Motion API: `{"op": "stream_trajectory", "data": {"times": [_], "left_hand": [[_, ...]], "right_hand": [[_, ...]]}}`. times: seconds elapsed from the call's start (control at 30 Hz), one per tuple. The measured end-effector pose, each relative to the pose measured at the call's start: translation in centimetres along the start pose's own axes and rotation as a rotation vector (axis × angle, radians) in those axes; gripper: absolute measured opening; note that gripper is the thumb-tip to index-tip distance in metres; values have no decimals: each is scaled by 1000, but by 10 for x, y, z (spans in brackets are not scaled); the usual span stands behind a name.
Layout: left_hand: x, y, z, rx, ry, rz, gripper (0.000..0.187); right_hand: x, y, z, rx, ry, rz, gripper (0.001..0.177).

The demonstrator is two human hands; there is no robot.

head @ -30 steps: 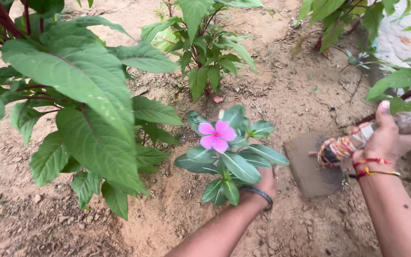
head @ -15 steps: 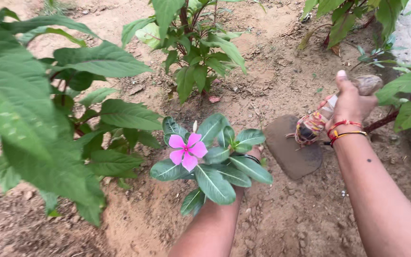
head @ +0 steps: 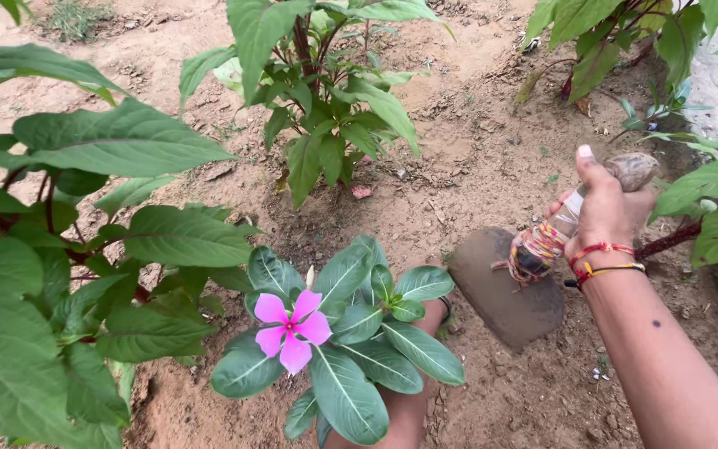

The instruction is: The person uses a hand hoe to loosen the soil around various plants and removes weeds by hand.

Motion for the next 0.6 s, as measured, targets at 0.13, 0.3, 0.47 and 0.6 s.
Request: {"op": "stream_trajectory", "data": {"times": [0.13,0.3,0.47,0.6], "left_hand": [[-1,2,-3,14,9,-10,26],[-4,-2,2,27,9,-21,26],[-17,-3,5,68,22,-42,27],[-29,-5,18,135,41,-67,28]], "right_hand": [[1,-5,-8,7,-125,-32,45],[1,-7,0,-92,30,-32,26],[-10,5,15,-191,49,-186,25],[-21,19,33,-171,-66,-197,34]]}}
Point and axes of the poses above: each hand's wrist, its own x-axis towards the middle knuckle, its own z-axis out of the back of the hand, y = z × x, the point moved 1 cm from there along x, towards the middle knuckle, and after that the axes turned 3 degrees about x, right-handed, at the moved point
